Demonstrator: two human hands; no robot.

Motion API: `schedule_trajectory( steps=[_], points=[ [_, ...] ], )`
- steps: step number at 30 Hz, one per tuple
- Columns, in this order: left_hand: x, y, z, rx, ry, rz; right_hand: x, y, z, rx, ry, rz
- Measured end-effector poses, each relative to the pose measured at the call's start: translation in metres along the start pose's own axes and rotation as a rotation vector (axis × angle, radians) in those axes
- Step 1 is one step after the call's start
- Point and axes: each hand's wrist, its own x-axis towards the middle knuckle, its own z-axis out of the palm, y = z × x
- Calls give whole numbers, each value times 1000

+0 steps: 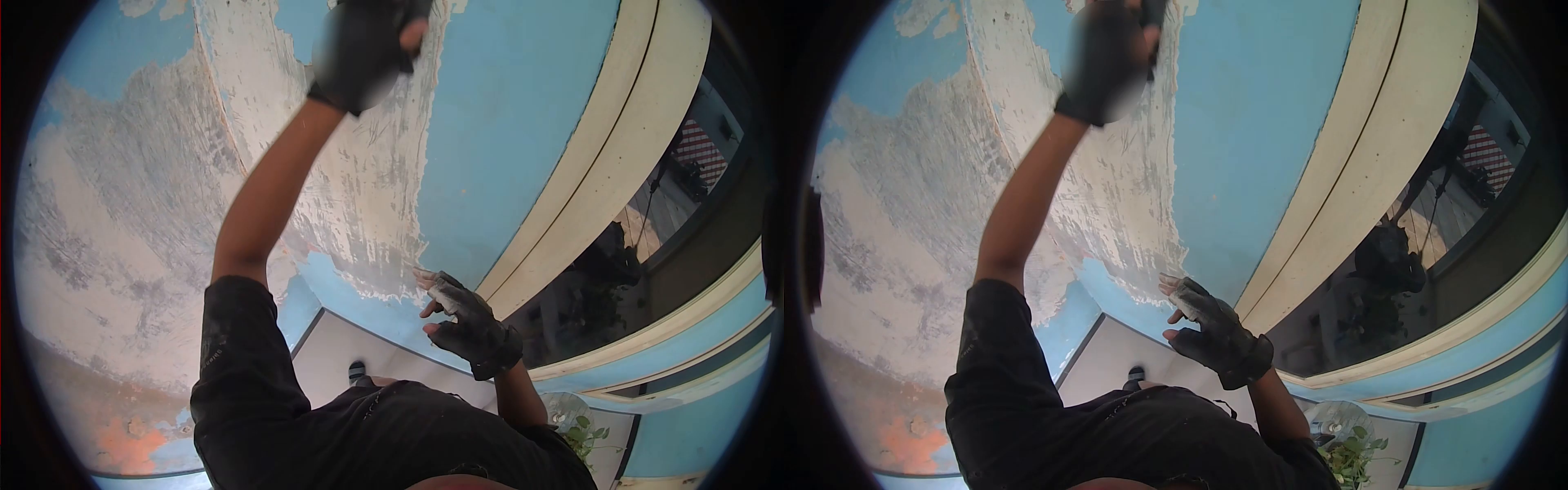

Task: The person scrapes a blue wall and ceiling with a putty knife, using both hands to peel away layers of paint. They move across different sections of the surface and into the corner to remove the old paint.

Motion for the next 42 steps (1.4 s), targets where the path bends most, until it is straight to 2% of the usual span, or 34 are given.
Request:
schedule_trajectory(
  steps=[1, 2, 3, 6, 8, 9, 10, 11, 13, 16, 20, 25, 28, 30, 32, 34, 35, 36, 37, 38, 40, 41, 42],
  points=[
    [49, 3, -29, -95, -89, -181, 3, 0, 0, -1, -4, -2],
    [69, -14, -27, -80, -61, -188, 5, 0, 1, 11, -6, -20],
    [83, -23, -26, -189, -37, -242, 5, 0, 2, 25, -8, -36],
    [82, -15, -19, -152, -18, -300, 5, 4, 4, 43, 7, -94],
    [54, 6, -15, -43, -30, -331, 2, 4, 5, 33, 7, -82],
    [38, 24, -17, -169, 18, -346, 1, 4, 5, 16, 10, -74],
    [11, 34, -13, -115, -137, -289, -1, 4, 5, 16, 12, -78],
    [-5, 61, -15, -78, -36, -259, -3, 5, 4, 23, 10, -39],
    [-52, 112, -33, -115, -231, -289, -4, 6, 3, 29, 8, -6],
    [-102, 160, -54, -245, -362, -355, -3, 7, 3, 22, 31, -4],
    [-90, 150, -57, -218, -355, -308, -2, 10, 4, -3, 58, -27],
    [-31, 92, -44, -224, -165, -273, 14, 3, 0, -15, 82, -47],
    [-22, 92, -45, -330, -148, -317, 32, -15, -6, -236, 237, 72],
    [-24, 96, -49, -401, -137, -336, 49, -33, -15, -346, 336, 35],
    [-26, 96, -53, -626, -84, -404, 75, -55, -26, -465, 444, -3],
    [-28, 93, -55, -750, -33, -421, 107, -73, -39, -696, 485, -324],
    [-28, 92, -57, -852, 11, -445, 125, -72, -43, -712, 497, -316],
    [-25, 92, -66, -872, 15, -439, 146, -72, -46, -726, 521, -406],
    [-18, 91, -79, -1021, -2, -500, 166, -71, -49, -739, 543, -499],
    [-15, 87, -84, -1170, -22, -558, 185, -66, -50, -756, 555, -493],
    [-30, 66, -72, -1251, -1, -528, 217, -46, -48, -1135, 618, -408],
    [-37, 54, -68, -1314, 21, -501, 230, -38, -46, -1150, 626, -400],
    [-41, 45, -70, -1332, 25, -492, 240, -30, -44, -1332, 688, -368]
  ],
)
